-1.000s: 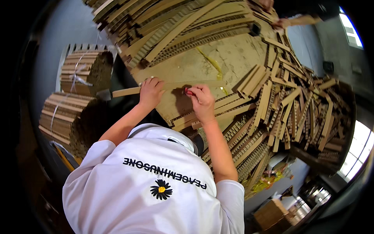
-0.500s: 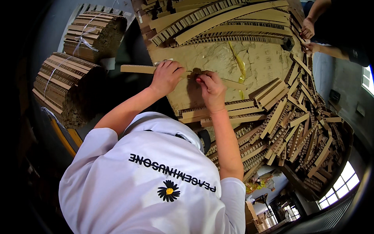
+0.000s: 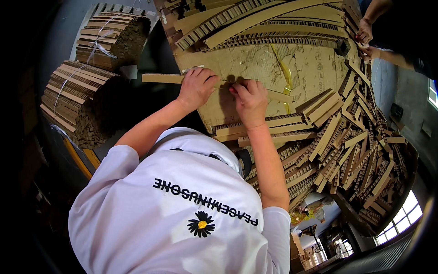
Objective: The person repeatedly scrapes the surface of stacked cardboard strips with a small red tool, removing material and creating a pile of debris. The person handles the strips one at a time, scraping along their length and then moving to the next strip.
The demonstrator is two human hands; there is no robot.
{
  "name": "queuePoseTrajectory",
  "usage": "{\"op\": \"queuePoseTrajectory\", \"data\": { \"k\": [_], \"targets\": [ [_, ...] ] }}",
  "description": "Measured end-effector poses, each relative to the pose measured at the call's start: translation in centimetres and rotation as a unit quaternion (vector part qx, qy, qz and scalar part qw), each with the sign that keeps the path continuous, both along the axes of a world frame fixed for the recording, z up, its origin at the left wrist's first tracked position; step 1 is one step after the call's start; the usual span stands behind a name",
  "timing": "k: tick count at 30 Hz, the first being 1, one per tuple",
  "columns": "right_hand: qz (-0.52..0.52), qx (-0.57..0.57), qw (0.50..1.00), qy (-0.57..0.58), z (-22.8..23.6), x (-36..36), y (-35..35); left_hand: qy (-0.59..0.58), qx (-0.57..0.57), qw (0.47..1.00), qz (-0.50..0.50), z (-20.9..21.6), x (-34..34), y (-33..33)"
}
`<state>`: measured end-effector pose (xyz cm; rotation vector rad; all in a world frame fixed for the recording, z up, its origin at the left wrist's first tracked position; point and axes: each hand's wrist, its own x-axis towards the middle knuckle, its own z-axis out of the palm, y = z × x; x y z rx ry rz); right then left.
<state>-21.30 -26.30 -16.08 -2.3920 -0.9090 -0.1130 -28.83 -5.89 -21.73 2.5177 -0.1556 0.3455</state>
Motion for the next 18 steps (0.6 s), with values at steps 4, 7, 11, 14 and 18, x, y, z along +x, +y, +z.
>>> {"op": "queuePoseTrajectory", "data": {
  "k": [4,7,11,14,18],
  "targets": [
    [0.013,-0.024,0.999,-0.029,-0.34,0.50,-0.57,0.009,-0.005,1.000,-0.007,0.02,-0.08,0.05],
    [0.016,-0.033,0.999,-0.034,-0.40,0.60,-0.49,0.016,-0.005,1.000,-0.010,-0.09,-0.10,0.17],
    [0.024,-0.037,0.998,-0.035,0.16,0.77,-0.32,0.008,0.000,1.000,-0.008,-0.28,-0.09,0.08],
    [0.025,-0.036,0.998,-0.035,0.22,0.85,-0.39,0.012,-0.002,1.000,-0.006,-0.32,-0.09,0.02],
    [0.025,-0.039,0.998,-0.033,0.15,0.82,-0.45,0.014,-0.001,1.000,-0.004,-0.32,-0.13,-0.01]
  ]
}}
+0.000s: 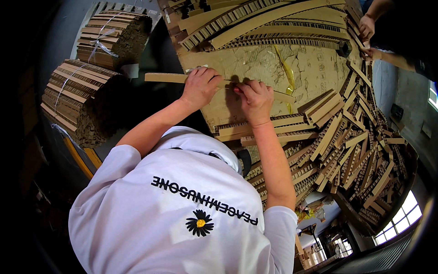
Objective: The person repeatedly scrapes the surface of stacked cardboard strips with a small red tool, removing material and creating a pile of debris. The person handles the strips one at a time, scraping along their length and then moving to the next strip.
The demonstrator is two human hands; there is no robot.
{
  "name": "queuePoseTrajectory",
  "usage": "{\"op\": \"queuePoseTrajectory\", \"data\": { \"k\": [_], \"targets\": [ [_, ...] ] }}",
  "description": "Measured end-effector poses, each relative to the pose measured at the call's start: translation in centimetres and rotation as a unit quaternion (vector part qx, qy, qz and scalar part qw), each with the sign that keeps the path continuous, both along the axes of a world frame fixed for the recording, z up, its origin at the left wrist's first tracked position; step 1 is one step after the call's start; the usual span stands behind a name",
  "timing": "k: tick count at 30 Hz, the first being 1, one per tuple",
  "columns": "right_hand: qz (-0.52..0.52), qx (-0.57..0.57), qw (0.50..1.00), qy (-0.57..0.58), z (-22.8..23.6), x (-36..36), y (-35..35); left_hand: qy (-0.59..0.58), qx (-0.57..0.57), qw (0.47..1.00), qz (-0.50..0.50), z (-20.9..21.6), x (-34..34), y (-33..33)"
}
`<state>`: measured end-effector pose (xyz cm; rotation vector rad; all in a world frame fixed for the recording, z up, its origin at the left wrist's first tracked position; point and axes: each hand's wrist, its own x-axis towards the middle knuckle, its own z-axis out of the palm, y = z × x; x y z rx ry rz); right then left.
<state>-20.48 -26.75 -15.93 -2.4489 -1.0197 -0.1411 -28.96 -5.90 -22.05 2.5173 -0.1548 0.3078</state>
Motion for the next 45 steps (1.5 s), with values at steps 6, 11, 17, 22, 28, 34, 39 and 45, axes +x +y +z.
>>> {"op": "queuePoseTrajectory", "data": {
  "k": [6,11,17,22,28,34,39,45],
  "targets": [
    [-0.002,-0.008,1.000,0.006,0.0,0.0,0.1,0.012,-0.016,1.000,-0.005,0.7,0.0,0.4],
    [-0.011,-0.014,1.000,0.014,-0.4,0.1,-0.1,0.013,0.011,1.000,0.013,2.0,-0.5,2.6],
    [-0.012,-0.018,1.000,0.019,-0.3,0.0,-0.1,0.098,-0.004,0.994,-0.043,2.7,-1.0,6.5],
    [-0.027,-0.040,0.998,0.029,0.3,0.0,0.0,0.111,-0.008,0.986,-0.123,2.6,0.8,7.6],
    [-0.158,0.157,0.968,0.118,3.4,-1.7,-0.7,0.108,-0.037,0.976,-0.187,1.8,1.5,7.4],
    [-0.515,0.476,0.703,0.114,7.7,-7.1,-4.9,0.081,-0.012,0.984,-0.156,2.1,0.9,8.0],
    [-0.575,0.543,0.580,0.196,6.6,-16.2,-8.5,0.066,-0.028,0.991,-0.116,6.7,-2.0,8.1],
    [-0.580,0.550,0.586,0.135,7.5,-21.6,-9.7,-0.071,-0.009,0.996,-0.051,17.6,5.4,9.5]
  ]
}}
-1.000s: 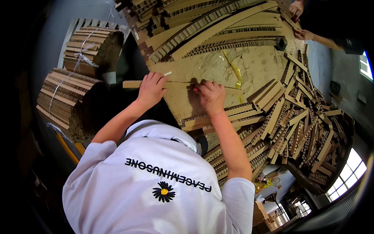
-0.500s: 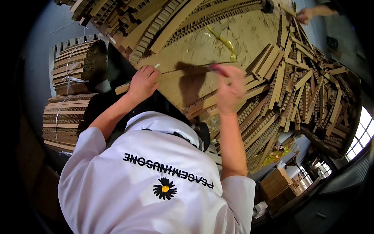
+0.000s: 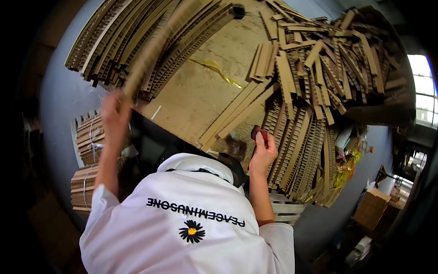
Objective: The person repeatedly scrapes the surface of stacked cardboard strips with a small red tool, removing material and creating a pile of debris. The person handles the strips one at a time, scraping along their length and then moving to the next strip.
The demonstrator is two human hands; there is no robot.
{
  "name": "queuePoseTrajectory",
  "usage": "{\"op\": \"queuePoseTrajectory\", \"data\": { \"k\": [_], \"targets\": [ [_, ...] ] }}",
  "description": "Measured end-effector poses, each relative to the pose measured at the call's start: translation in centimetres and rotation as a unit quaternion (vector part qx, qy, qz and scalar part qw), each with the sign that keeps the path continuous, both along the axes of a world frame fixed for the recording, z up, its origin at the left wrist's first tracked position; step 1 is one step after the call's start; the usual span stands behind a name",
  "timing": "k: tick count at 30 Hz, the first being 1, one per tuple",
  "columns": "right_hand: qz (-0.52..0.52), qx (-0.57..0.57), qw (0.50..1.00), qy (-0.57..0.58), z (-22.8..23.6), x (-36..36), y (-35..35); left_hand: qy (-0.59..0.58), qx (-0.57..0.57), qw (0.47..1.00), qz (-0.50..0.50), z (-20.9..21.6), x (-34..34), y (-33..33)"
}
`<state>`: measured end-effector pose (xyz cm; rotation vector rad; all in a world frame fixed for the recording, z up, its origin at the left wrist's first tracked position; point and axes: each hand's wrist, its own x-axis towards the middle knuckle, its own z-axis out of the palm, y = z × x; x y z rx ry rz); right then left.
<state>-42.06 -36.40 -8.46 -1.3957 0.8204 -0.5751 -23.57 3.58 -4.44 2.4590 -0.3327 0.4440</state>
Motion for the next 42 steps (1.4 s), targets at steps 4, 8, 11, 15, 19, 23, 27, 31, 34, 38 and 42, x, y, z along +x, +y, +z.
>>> {"op": "queuePoseTrajectory", "data": {
  "k": [4,8,11,15,19,23,27,31,34,38,42],
  "targets": [
    [0.003,-0.009,1.000,-0.024,1.3,-0.1,-1.0,-0.191,0.065,0.976,0.078,8.1,8.1,-5.2],
    [0.004,-0.051,0.998,-0.024,1.4,-1.9,-1.9,0.097,0.043,0.985,-0.134,-0.7,-0.9,-17.0],
    [0.002,-0.069,0.997,-0.017,0.1,-4.1,-2.7,0.286,0.175,0.925,-0.181,-7.6,-8.1,-24.3],
    [-0.001,-0.058,0.998,-0.022,-0.8,-5.6,-3.4,0.262,0.240,0.921,-0.161,-14.5,-8.4,-26.5],
    [0.012,-0.043,0.999,-0.005,-0.3,-5.2,-3.9,0.324,0.228,0.890,-0.227,-9.9,-6.4,-26.0],
    [0.031,-0.082,0.996,-0.017,1.6,-3.6,-4.9,0.438,0.128,0.829,-0.323,0.3,-1.4,-23.2],
    [0.014,-0.074,0.994,-0.082,3.4,-3.2,-5.9,0.572,0.106,0.730,-0.359,9.6,2.5,-19.2],
    [-0.003,-0.074,0.987,-0.146,8.2,-3.7,-7.4,0.683,0.073,0.652,-0.321,15.9,3.3,-12.2],
    [-0.033,-0.053,0.976,-0.210,7.7,-3.9,-8.9,0.695,0.039,0.646,-0.314,16.9,1.5,-4.7],
    [-0.046,0.013,0.974,-0.223,7.2,-3.4,-9.1,0.651,-0.147,0.707,-0.234,14.6,-3.7,1.8],
    [-0.046,0.068,0.976,-0.201,5.7,-1.7,-9.2,0.499,-0.078,0.848,-0.159,7.0,-4.7,-3.9]
  ]
}}
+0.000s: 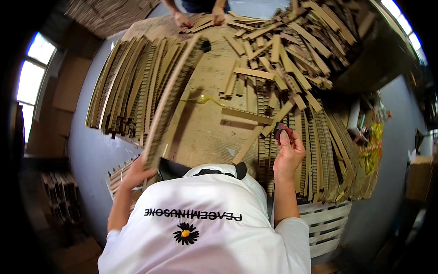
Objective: The person repeatedly scrapes the surface of stacked cardboard strips with a small red tool, removing material and creating a pile of debris. The person handles the strips one at a time, scraping along their length and then moving to the next strip.
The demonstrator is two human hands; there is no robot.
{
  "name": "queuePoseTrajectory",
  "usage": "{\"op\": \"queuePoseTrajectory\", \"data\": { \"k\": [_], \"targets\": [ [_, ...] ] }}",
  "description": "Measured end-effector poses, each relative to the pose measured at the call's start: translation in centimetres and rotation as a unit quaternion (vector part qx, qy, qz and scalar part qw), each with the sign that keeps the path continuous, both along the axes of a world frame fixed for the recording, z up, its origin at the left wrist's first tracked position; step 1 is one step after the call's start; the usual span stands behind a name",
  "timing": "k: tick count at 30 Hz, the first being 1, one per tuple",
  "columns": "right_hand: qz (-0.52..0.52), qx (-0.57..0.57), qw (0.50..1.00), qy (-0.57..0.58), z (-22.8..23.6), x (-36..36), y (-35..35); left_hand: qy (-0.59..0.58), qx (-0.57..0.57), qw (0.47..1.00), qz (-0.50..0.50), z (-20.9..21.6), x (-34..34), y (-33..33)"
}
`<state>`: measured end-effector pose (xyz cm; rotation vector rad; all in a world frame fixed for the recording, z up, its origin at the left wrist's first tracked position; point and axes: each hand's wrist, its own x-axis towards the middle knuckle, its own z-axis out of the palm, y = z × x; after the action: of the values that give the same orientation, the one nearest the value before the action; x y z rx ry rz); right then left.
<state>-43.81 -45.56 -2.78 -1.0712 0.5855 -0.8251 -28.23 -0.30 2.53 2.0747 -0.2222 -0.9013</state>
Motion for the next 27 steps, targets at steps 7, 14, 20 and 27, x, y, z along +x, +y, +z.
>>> {"op": "queuePoseTrajectory", "data": {
  "k": [7,14,20,27],
  "targets": [
    [0.070,-0.020,0.994,0.077,1.1,4.6,5.1,-0.295,0.324,0.899,-0.023,-20.3,0.1,-8.4],
    [0.101,-0.116,0.974,0.169,1.0,3.2,6.2,-0.251,0.208,0.945,0.030,-19.0,-3.6,-8.1],
    [0.163,-0.145,0.958,0.187,0.8,4.2,5.9,-0.169,0.315,0.934,-0.009,-18.0,-6.8,-7.5],
    [0.238,-0.123,0.945,0.187,-1.3,4.0,3.3,-0.227,0.374,0.895,0.084,-18.4,-9.9,-8.1]
  ]
}}
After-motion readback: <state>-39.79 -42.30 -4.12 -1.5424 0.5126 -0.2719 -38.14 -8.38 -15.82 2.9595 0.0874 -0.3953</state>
